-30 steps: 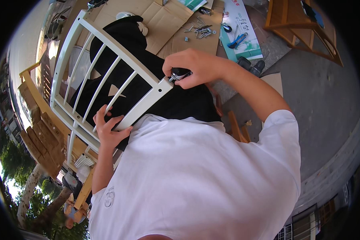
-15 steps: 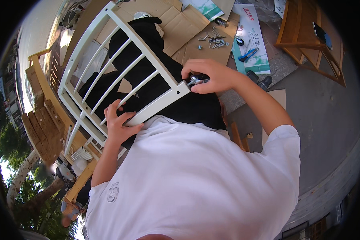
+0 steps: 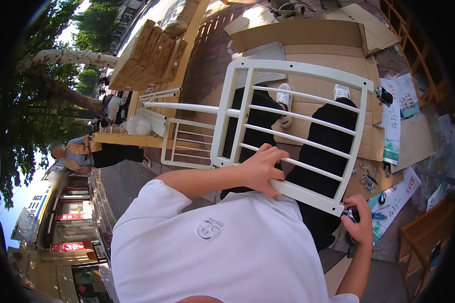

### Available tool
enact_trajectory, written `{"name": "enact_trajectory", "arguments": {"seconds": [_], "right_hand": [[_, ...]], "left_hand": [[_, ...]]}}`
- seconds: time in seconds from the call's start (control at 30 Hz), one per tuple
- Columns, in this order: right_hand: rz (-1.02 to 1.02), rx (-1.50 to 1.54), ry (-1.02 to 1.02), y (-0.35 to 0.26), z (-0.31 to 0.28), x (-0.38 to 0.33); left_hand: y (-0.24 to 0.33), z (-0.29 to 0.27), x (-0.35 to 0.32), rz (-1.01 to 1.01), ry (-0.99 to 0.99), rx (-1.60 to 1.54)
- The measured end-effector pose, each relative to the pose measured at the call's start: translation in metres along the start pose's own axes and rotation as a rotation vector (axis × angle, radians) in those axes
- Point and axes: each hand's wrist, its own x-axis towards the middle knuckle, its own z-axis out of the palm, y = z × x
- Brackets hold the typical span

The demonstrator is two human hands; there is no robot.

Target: The person assembles a white metal chair frame using a cordless drill and hand tools. They attach metal feet to the frame, insert screws, and tighten them to secure the components.

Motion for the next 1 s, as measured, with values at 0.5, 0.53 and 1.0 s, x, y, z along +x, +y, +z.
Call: {"name": "enact_trajectory", "arguments": {"seconds": [0.5, 0.53, 1.0], "right_hand": [[-0.07, -0.04, -0.061, -0.003, -0.002, 0.004], [-0.095, -0.068, -0.056, 0.003, 0.0, 0.005], [0.067, 0.045, -0.205, 0.005, -0.016, 0.006]], "left_hand": [[0.003, -0.002, -0.006, -0.012, -0.02, -0.018], [0.003, -0.006, -0.008, -0.024, -0.032, 0.008], [0.011, -0.002, 0.005, -0.032, 0.013, 0.038]]}}
